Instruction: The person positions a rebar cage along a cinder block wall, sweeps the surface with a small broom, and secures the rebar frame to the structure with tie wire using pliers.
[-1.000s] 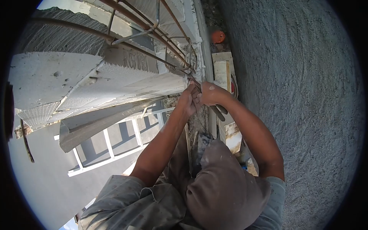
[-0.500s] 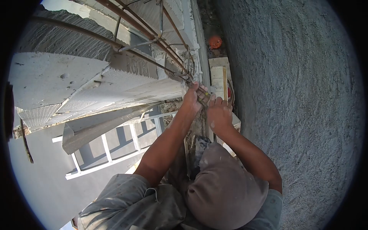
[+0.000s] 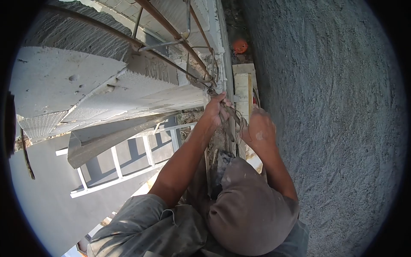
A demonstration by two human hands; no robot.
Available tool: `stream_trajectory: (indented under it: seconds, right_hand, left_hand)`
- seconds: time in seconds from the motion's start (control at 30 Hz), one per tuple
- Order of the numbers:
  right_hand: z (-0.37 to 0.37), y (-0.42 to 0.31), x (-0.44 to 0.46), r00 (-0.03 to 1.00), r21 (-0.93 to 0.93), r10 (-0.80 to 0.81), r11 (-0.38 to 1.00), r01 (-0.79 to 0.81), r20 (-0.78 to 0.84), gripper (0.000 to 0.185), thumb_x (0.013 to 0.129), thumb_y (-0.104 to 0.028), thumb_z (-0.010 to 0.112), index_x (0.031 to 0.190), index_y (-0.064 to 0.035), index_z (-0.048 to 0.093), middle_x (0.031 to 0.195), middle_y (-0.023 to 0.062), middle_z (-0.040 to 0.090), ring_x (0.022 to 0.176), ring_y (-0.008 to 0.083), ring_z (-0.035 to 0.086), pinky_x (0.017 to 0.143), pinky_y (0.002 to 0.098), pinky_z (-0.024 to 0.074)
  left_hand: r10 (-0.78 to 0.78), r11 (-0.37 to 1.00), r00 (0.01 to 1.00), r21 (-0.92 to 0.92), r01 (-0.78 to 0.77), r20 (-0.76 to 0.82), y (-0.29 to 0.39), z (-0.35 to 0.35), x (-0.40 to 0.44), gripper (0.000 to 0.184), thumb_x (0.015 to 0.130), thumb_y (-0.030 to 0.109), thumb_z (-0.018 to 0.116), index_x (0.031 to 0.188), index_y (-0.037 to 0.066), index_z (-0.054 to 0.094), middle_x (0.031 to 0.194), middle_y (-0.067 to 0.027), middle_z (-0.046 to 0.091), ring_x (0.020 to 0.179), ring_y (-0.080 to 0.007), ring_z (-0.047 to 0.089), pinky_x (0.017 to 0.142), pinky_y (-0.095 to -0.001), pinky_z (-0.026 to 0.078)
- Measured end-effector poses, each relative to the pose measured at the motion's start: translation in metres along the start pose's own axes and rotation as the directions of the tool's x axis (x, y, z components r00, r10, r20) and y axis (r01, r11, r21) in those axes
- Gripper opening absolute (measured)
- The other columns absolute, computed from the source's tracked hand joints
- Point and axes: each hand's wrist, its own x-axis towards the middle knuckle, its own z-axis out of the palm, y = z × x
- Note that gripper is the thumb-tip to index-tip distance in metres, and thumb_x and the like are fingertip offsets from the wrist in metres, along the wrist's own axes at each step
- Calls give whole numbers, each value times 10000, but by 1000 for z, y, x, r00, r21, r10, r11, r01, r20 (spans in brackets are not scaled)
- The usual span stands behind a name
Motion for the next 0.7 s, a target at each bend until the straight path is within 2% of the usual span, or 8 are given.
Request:
stream_trajectory:
  seconds: [0.07, 0.17, 0.27, 0.37, 0.47, 0.57, 0.63, 0.7]
  right_hand:
    - [-31, -14, -19, 983, 16, -81, 996, 84, -164, 683, 757, -243, 724, 1305, 76, 470, 1222, 288, 560, 1146, 428, 540, 974, 475, 433]
    - [-50, -45, -27, 882, -146, -460, 884, 444, -103, 836, 751, -303, 730, 1406, 67, 366, 1336, 306, 466, 1269, 424, 446, 1071, 536, 320]
    - [18, -36, -9, 942, -435, -333, 844, 313, 32, 849, 754, -273, 711, 1429, 65, 322, 1363, 322, 428, 1312, 441, 395, 1100, 603, 231]
    - [73, -15, 11, 976, -466, -187, 877, 117, -107, 744, 761, -222, 682, 1385, 64, 398, 1363, 329, 430, 1305, 463, 393, 1067, 639, 242]
    - [53, -15, 23, 996, -384, 31, 924, 5, 87, 582, 758, -131, 643, 1286, 66, 500, 1236, 311, 538, 1180, 432, 531, 985, 611, 370]
    - [56, 2, 41, 981, -205, 57, 978, -19, 184, 448, 767, -135, 659, 1162, 58, 571, 989, 251, 640, 944, 381, 652, 833, 546, 497]
    - [65, 38, 60, 953, -21, -37, 999, 45, 300, 317, 823, -148, 642, 1065, 53, 601, 860, 204, 654, 783, 341, 675, 706, 491, 542]
    - [64, 51, 70, 863, 302, -25, 941, -150, 505, 261, 861, -171, 641, 1001, 47, 613, 794, 178, 663, 702, 312, 688, 632, 463, 567]
  left_hand:
    - [13, 999, 996, 31, -10, -88, 3, 9, 2, 145, 950, 205, 584, 930, 81, 512, 721, -33, 494, 608, -182, 504, 581, -373, 487]
    - [13, 998, 983, 65, -1, -182, -2, 14, 13, 157, 950, 208, 583, 926, 71, 511, 723, -48, 494, 610, -185, 501, 564, -366, 483]
    - [45, 993, 961, 115, -14, -273, -7, 19, 20, 188, 953, 226, 581, 905, 57, 514, 722, -63, 492, 612, -191, 503, 560, -360, 483]
    - [69, 994, 939, 104, -36, -337, -8, 30, 17, 223, 967, 252, 560, 878, 53, 514, 727, -68, 496, 616, -198, 497, 560, -362, 488]
    - [47, 990, 953, 144, -4, -299, -13, 17, 31, 265, 986, 301, 532, 871, 64, 500, 752, -76, 511, 630, -209, 484, 592, -383, 511]
    - [17, 990, 965, 139, 20, -260, -16, 7, 41, 278, 978, 331, 545, 891, 71, 499, 793, -91, 521, 663, -218, 493, 654, -414, 529]
    - [0, 1000, 978, 19, 4, -208, -16, 11, 34, 287, 970, 351, 559, 900, 80, 495, 821, -98, 529, 692, -224, 509, 705, -430, 536]
    - [-39, 999, 987, 25, 44, -155, -6, 12, 3, 300, 958, 372, 576, 909, 89, 488, 832, -97, 526, 712, -227, 524, 723, -437, 532]
